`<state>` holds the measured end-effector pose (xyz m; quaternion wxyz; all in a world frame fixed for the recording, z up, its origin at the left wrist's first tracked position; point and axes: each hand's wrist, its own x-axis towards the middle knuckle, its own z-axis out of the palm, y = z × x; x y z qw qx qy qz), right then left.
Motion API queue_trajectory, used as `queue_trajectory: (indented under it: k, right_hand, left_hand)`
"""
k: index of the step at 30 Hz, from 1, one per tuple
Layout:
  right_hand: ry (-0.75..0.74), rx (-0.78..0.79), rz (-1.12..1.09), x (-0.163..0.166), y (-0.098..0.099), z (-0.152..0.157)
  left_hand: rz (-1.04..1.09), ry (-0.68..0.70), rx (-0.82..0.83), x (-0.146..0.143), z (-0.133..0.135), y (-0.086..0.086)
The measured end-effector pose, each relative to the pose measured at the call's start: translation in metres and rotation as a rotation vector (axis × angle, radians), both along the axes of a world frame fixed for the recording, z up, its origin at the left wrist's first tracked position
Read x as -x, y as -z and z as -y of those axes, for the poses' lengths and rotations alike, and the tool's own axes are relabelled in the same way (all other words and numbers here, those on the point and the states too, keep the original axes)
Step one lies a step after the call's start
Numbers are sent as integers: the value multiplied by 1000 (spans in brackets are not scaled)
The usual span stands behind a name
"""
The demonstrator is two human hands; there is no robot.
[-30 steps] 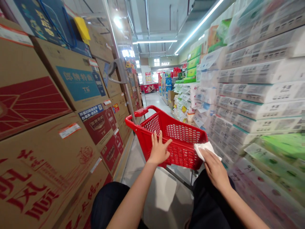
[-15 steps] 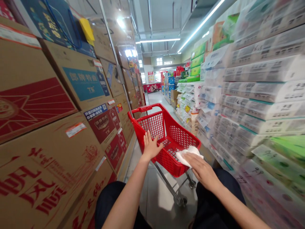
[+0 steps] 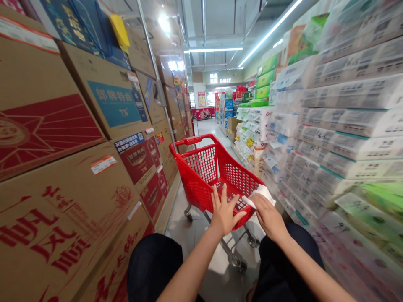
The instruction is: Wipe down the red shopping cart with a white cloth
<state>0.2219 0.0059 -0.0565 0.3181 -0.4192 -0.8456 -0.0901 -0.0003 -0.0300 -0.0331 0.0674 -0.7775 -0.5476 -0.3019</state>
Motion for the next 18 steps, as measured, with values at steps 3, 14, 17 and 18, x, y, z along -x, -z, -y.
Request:
queue_trajectory:
  k: [3,14,17,18]
  right_hand:
    - [19,-8,-10,3,-1,6]
    - [-167,-90,13,80,-10,45]
    - [-211,-44,66,52,-20,27]
    - [-200,-31,68,41,-23,20]
  left_hand:
    - [-1,53,6,6,-2,-1]
    - [-102,202,139,60,-22,-10]
    - [-88,247,140,77,-26,-11]
    - [-79,258,149,81,-27,-12]
